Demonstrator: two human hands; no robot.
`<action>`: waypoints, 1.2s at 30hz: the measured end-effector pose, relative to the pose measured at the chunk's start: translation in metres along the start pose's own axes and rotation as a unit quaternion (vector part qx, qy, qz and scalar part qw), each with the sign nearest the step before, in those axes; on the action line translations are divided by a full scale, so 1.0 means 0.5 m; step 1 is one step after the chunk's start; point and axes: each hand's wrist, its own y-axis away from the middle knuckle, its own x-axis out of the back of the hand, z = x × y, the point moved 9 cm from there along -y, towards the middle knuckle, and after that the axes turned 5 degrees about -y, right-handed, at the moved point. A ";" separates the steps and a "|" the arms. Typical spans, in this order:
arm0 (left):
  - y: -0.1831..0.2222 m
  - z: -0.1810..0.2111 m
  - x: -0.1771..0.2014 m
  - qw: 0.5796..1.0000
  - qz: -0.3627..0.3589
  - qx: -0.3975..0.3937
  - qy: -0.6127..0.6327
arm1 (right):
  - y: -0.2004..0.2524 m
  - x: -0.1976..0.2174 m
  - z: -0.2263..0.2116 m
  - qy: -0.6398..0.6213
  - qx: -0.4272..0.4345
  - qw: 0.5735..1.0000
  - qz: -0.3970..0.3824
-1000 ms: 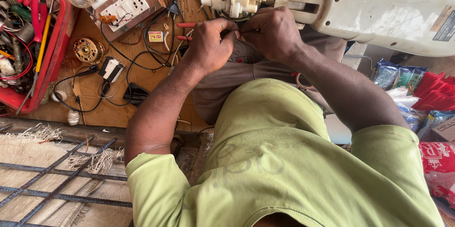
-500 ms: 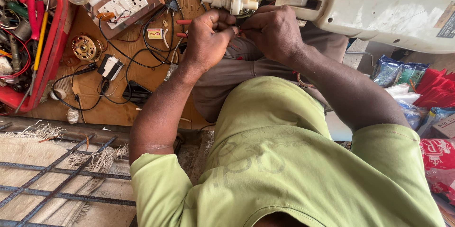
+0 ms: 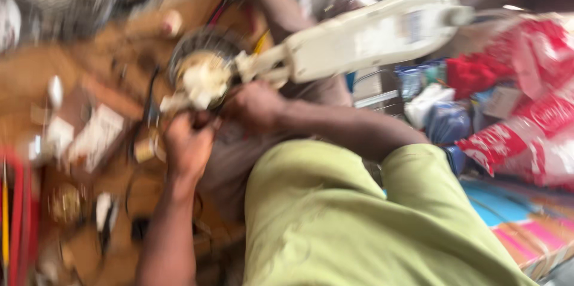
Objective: The person repairs a ceiling fan motor by stripping wires, twisting connections, and wrapping them with red electrical tape. They handle the motor housing and wires throughout the process.
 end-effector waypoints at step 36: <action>-0.024 -0.051 -0.007 0.995 0.014 0.036 0.093 | 0.012 0.014 -0.016 -0.047 0.044 0.992 0.110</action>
